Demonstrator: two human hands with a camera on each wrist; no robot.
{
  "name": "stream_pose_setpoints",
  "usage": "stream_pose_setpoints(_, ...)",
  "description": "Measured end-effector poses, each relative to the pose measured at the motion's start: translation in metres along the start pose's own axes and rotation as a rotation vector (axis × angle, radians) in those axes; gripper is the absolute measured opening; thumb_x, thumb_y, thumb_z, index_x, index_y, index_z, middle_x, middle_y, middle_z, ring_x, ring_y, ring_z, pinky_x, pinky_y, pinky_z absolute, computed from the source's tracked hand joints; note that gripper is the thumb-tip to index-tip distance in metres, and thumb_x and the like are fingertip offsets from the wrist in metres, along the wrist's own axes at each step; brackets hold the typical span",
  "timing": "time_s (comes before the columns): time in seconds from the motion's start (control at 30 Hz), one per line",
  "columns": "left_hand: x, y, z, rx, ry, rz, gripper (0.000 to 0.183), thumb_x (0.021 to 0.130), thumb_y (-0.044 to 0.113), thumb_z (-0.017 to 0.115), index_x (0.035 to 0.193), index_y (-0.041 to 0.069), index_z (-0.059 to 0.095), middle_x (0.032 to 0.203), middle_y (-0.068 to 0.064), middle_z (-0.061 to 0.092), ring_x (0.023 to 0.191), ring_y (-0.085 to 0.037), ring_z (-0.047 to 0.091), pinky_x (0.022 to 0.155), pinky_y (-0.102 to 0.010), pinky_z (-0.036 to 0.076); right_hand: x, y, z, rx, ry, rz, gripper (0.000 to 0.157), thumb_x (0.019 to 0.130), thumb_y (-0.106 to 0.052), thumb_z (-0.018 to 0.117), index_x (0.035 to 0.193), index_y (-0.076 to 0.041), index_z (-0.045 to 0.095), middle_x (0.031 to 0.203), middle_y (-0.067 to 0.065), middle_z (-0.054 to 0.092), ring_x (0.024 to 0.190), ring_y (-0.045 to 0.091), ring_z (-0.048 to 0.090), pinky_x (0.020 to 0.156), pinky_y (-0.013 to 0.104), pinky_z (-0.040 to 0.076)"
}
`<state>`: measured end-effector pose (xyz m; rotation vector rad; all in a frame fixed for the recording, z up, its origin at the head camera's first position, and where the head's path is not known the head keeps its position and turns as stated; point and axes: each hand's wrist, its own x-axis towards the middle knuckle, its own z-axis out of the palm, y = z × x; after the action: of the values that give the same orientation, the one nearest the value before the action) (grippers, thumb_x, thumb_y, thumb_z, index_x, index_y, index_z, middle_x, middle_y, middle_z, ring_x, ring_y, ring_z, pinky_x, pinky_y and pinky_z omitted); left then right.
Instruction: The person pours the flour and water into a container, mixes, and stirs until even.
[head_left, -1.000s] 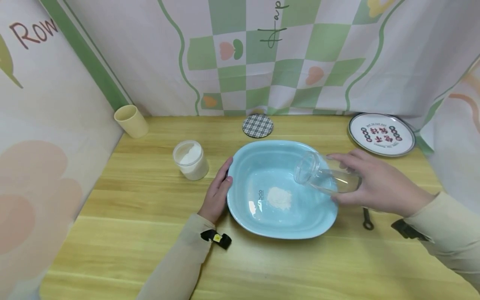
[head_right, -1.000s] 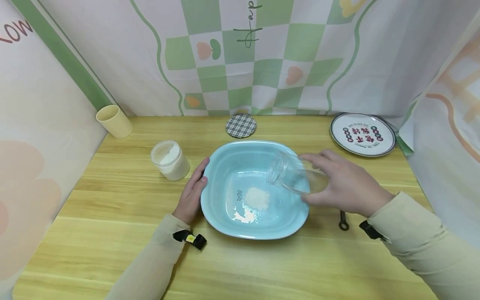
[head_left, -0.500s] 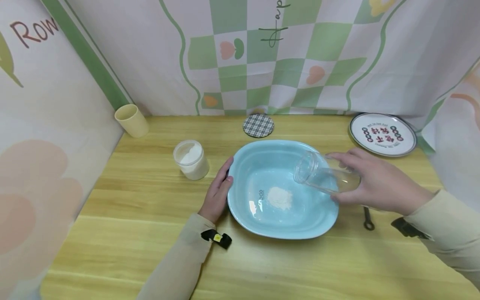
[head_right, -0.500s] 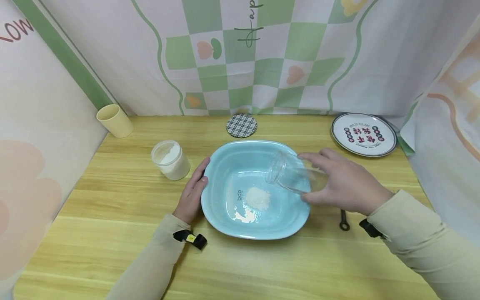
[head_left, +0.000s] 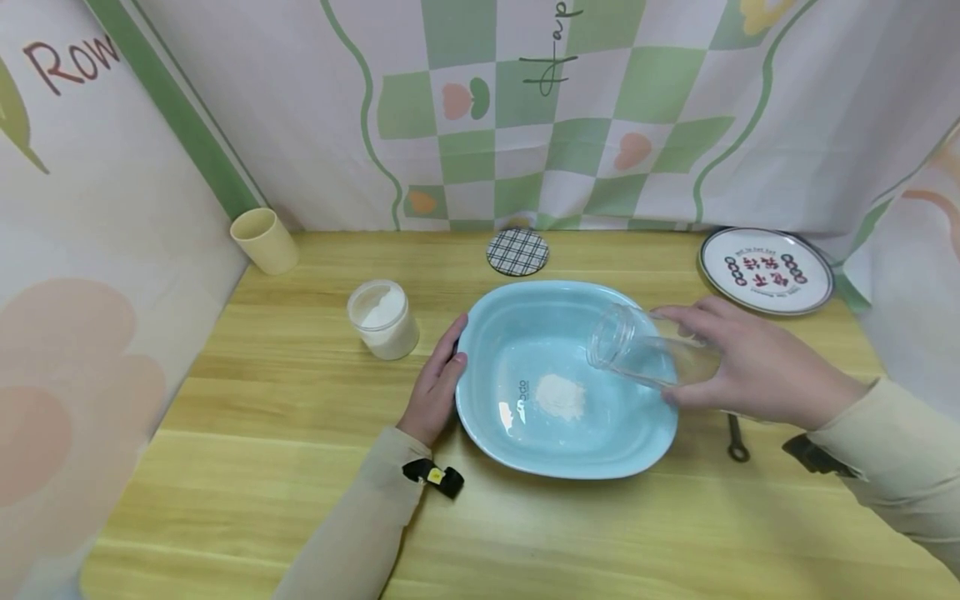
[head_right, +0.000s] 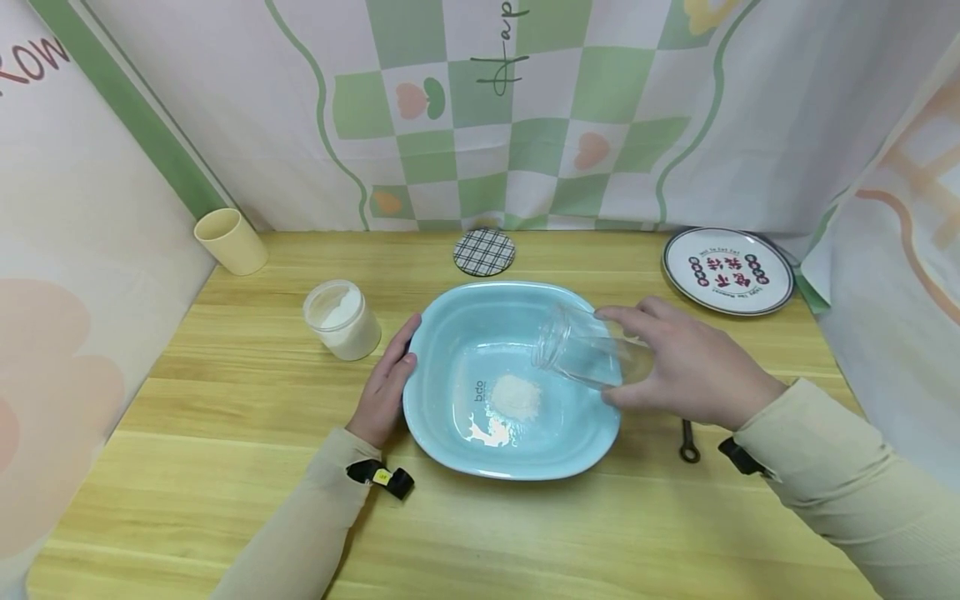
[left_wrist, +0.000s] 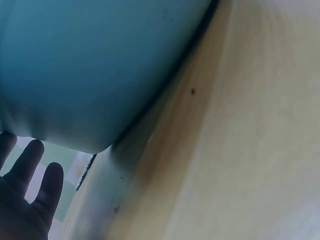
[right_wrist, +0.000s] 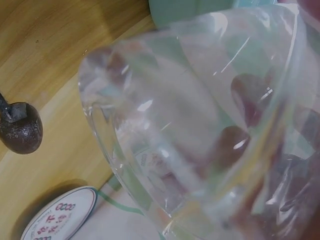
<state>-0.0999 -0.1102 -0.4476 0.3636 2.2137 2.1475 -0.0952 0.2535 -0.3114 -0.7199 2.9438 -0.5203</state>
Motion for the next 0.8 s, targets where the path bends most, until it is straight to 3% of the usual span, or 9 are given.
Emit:
stream_pose_setpoints(0.5,0.0004,-0.0023,-0.0010,0.009,-0.012,0.024,0.051,0.108,0.020,0.037,0.159,0.020,0.030,0.163,0.005,0.028,0.149,-0.014,0.026,0.122,-0.031,0.024,0.0005,0.0003,-0.0007,-0.014,0.001,-0.027,0.093,0.066,-0.054,0.089,0.142,-0.013,0.054,0.124,0.011,0.057,0.106,0.032,0.060,0.085,0.059,0.052)
stream_pose_setpoints(0.8,0.0001,-0.0004,-0.0010,0.004,-0.008,0.004,0.051,0.109,0.020,0.038,0.159,0.022,0.031,0.163,0.007,0.029,0.149,-0.011,0.026,0.122,-0.030,0.023,0.0016,-0.0001,-0.0003,-0.033,-0.010,-0.042,0.094,0.066,-0.056,0.088,0.143,-0.014,0.053,0.120,0.010,0.058,0.099,0.029,0.061,0.079,0.057,0.054)
